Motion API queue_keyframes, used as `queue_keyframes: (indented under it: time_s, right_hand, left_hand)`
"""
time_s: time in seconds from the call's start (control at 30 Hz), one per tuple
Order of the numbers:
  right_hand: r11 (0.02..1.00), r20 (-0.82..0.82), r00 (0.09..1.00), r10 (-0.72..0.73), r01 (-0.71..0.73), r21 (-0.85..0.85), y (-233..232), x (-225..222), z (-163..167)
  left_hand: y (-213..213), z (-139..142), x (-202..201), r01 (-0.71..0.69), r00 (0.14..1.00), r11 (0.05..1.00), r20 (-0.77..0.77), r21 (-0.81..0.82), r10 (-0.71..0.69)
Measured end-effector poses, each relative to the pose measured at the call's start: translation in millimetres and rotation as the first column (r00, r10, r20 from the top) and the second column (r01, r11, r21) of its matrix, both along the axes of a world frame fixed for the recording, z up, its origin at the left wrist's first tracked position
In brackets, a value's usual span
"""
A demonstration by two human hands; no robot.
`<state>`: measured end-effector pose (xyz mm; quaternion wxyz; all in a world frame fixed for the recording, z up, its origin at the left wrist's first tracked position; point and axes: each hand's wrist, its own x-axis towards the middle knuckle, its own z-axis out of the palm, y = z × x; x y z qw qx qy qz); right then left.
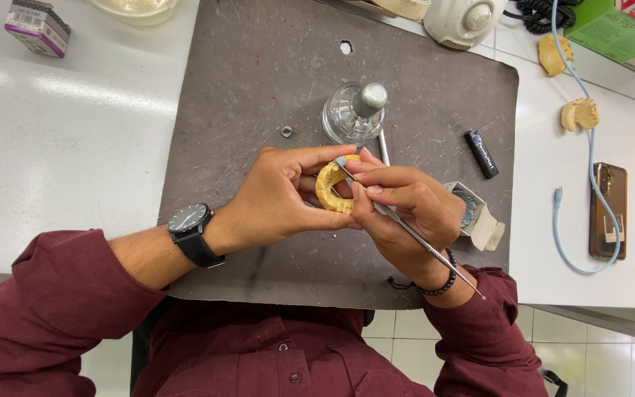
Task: The person holds a dental stone model with a partial denture framework in one hand and uses a metal wax carver to shape and smooth blue wax on the denture teeth, rotating the model to reach different surfaces. They occasionally set the model down and reposition it while continuing to carve the wax.
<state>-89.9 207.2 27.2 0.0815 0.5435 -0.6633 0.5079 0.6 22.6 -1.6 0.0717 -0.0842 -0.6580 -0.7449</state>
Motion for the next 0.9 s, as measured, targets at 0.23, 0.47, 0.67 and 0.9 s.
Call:
queue_keyframes:
  time_s: [0.23, 0.47, 0.67, 0.9]
  right_hand:
    - [1.0, 0.112, 0.994, 0.016, -0.015, -0.003, 2.9, -1.5, -2.8]
    - [1.0, 0.111, 0.994, -0.009, 0.011, -0.019, 4.5, -0.3, -4.5]
    - [0.997, 0.204, 0.977, 0.063, -0.069, 0.026, 8.5, -4.6, -2.0]
    - [0.985, 0.552, 0.834, 0.014, 0.082, -0.149, 19.9, -11.8, 1.0]
  left_hand:
    - [-1.0, 1.5, -0.9, 0.022, 1.0, 1.0, 0.003, 0.018, -0.022]
    - [-2.1, 2.4, -0.2, 0.046, 0.999, 0.997, -0.011, 0.061, -0.045]
    - [-3.9, 0.9, 0.0, 0.032, 0.999, 0.999, -0.006, 0.001, -0.032]
    - [-4.9, -0.7, 0.1, -0.02, 1.0, 0.983, -0.016, -0.18, 0.017]
